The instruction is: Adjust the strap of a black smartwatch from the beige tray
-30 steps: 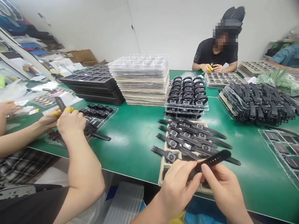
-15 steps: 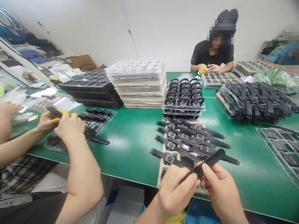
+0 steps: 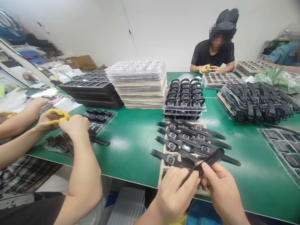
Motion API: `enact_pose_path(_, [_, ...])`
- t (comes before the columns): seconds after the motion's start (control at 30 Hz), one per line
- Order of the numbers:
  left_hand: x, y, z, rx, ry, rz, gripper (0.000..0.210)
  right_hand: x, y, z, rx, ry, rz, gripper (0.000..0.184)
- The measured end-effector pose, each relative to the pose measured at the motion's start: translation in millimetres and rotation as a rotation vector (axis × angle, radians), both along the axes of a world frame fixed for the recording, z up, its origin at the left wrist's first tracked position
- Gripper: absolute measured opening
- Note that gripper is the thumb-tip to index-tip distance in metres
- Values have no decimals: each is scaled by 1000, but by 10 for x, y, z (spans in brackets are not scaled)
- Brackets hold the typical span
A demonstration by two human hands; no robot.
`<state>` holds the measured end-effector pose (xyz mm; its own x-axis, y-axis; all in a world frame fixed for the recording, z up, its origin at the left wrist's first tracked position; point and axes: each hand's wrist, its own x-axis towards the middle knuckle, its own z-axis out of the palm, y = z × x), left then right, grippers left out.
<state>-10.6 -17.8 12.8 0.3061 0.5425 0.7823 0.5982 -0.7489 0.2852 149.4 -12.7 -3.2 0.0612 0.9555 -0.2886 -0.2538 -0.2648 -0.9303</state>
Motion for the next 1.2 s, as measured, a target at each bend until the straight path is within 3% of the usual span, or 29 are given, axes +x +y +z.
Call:
enact_pose_path(0.13, [-30,-24,53,-22,63,18,25,-30,1,94,54,-151,-21,48])
enact_pose_path(0.33, [-58,-3,31,-4,162,54,22,-19,4,233,426,-560,-7,28])
enact_pose_path(0.47, [-50,12,36,-31,164,79,21,9,4,228,507,-670,19,23])
enact_pose_path(0.57, [-58,20,51,-137,-52,35,20,45,25,240,754,-732,140,23])
enact_pose_path(0.63, [-65,32,45,-353,-317,-59,14,80,56,248,937,-778,244,36])
enact_pose_path(0.7, [-58,51,20,-613,-641,-177,8,112,82,235,1018,-794,305,44])
enact_pose_path(0.8, [-15,94,-31,-858,-1070,-322,26,138,80,161,909,-699,305,48])
enact_pose_path(0.93, [39,157,-79,-1003,-1307,-410,39,140,26,55,650,-662,243,49])
enact_pose_path(1.07, [45,174,-110,-994,-1326,-447,39,143,-2,75,560,-658,331,52])
enact_pose_path(1.2, [19,125,-56,-1070,-1010,-593,32,143,33,203,490,-587,465,63])
